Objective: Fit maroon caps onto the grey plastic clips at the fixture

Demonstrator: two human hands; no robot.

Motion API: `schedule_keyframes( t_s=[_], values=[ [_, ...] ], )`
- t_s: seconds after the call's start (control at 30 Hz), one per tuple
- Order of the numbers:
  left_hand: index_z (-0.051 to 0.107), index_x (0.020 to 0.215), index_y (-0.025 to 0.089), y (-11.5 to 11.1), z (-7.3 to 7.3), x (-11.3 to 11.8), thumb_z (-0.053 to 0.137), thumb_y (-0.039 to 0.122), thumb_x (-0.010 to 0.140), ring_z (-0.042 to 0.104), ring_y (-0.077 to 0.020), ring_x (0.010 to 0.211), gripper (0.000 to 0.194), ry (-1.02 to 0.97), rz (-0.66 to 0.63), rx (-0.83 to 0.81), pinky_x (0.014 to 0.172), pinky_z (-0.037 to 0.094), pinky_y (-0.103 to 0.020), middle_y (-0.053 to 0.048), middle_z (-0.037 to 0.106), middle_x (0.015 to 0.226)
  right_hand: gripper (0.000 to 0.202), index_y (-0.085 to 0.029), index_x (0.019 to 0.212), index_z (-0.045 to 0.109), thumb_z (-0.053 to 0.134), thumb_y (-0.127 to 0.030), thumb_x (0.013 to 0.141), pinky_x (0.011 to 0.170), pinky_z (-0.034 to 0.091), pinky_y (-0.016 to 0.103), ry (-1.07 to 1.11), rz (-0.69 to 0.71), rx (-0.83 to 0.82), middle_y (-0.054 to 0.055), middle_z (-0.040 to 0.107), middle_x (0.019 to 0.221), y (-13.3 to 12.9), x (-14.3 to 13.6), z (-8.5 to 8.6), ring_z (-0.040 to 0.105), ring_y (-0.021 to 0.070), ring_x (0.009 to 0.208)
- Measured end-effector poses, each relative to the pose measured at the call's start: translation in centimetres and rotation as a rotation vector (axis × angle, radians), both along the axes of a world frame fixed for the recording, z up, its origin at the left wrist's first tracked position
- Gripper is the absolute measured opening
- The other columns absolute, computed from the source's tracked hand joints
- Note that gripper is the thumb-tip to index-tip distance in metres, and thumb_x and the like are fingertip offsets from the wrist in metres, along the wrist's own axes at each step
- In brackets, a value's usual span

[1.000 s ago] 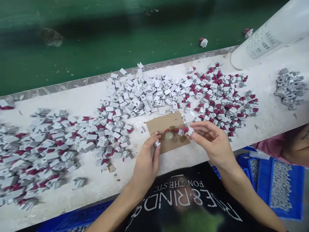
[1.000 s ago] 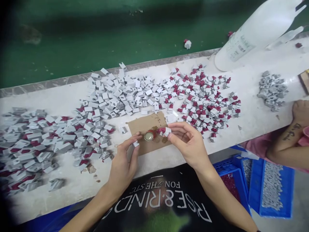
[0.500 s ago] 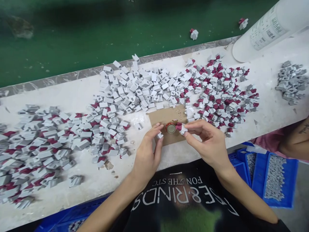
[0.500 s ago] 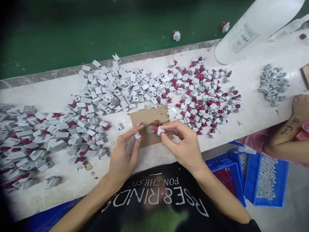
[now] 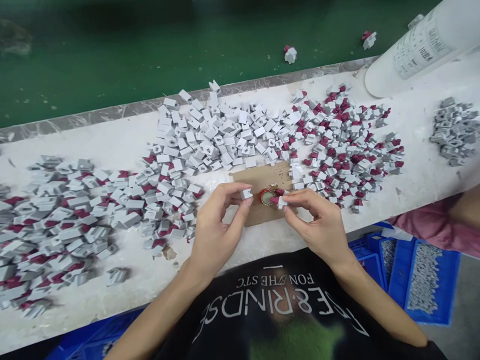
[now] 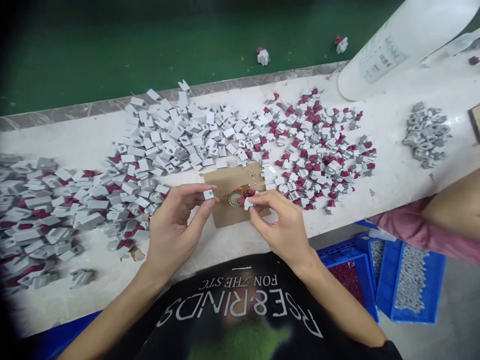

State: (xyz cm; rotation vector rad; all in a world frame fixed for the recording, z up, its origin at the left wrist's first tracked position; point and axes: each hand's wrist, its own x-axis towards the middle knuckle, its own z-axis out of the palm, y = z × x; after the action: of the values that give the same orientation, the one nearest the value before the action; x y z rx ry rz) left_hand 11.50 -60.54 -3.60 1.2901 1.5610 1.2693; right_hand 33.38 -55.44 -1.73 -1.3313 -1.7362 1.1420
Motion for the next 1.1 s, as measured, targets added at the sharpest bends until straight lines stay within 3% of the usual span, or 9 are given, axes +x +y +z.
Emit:
schedule_keyframes(
  t_s=[0.47, 0.57, 0.73, 0.93, 1.1],
  values=[
    [0.077, 0.124, 0.025, 1.8, 1.3, -0.5, 0.075, 0.015, 0.106, 0.078, -0.0182, 0.100, 0.021, -0.062, -0.009, 0.042, 0.093, 0.068, -0.035, -0.004, 0.078, 0.114, 0.011, -0.030, 0.102, 0.086, 0.081, -0.020, 0.098, 0.083, 0.068, 0.043, 0.033, -0.013, -0.031, 0.004, 0.085, 0.100, -0.1, 0.0, 0.1, 0.081, 0.0247, 0.091],
    [0.078, 0.123, 0.026, 1.9, 1.5, -0.5, 0.075, 0.018, 0.106, 0.079, -0.0197, 0.101, 0.019, -0.054, -0.009, 0.026, 0.091, 0.069, -0.036, -0.004, 0.079, 0.114, 0.004, -0.030, 0.100, 0.086, 0.086, -0.028, 0.097, 0.084, 0.070, 0.043, 0.129, -0.072, -0.146, 0.004, 0.085, 0.099, 0.1, 0.2, 0.1, 0.082, 0.0248, 0.090],
    [0.080, 0.118, 0.025, 3.1, 2.3, -0.4, 0.080, 0.026, 0.105, 0.084, -0.0216, 0.090, 0.014, -0.182, -0.064, -0.072, 0.083, 0.072, -0.037, -0.004, 0.086, 0.102, 0.023, -0.029, 0.097, 0.080, 0.096, -0.044, 0.090, 0.080, 0.072, 0.043, 0.457, -0.146, -0.490, 0.001, 0.084, 0.087, 1.9, 0.5, 0.4, 0.085, 0.0244, 0.080],
    [0.080, 0.112, 0.026, 5.1, 3.6, 0.3, 0.080, 0.027, 0.103, 0.085, -0.0226, 0.083, 0.009, -0.364, -0.157, -0.113, 0.077, 0.075, -0.037, -0.003, 0.087, 0.094, 0.025, -0.033, 0.091, 0.076, 0.098, -0.039, 0.081, 0.108, 0.069, 0.054, 0.652, -0.135, -0.638, -0.003, 0.086, 0.094, 4.0, -0.3, 1.5, 0.086, 0.0292, 0.108],
    [0.080, 0.113, 0.025, 5.7, 4.4, 1.1, 0.080, 0.025, 0.104, 0.087, -0.0229, 0.089, 0.010, -0.450, -0.195, -0.112, 0.084, 0.076, -0.039, -0.006, 0.089, 0.104, 0.017, -0.033, 0.090, 0.073, 0.089, -0.037, 0.087, 0.120, 0.063, 0.059, 0.733, -0.088, -0.685, -0.002, 0.088, 0.102, 5.0, -0.7, 2.1, 0.083, 0.0312, 0.125]
  ],
)
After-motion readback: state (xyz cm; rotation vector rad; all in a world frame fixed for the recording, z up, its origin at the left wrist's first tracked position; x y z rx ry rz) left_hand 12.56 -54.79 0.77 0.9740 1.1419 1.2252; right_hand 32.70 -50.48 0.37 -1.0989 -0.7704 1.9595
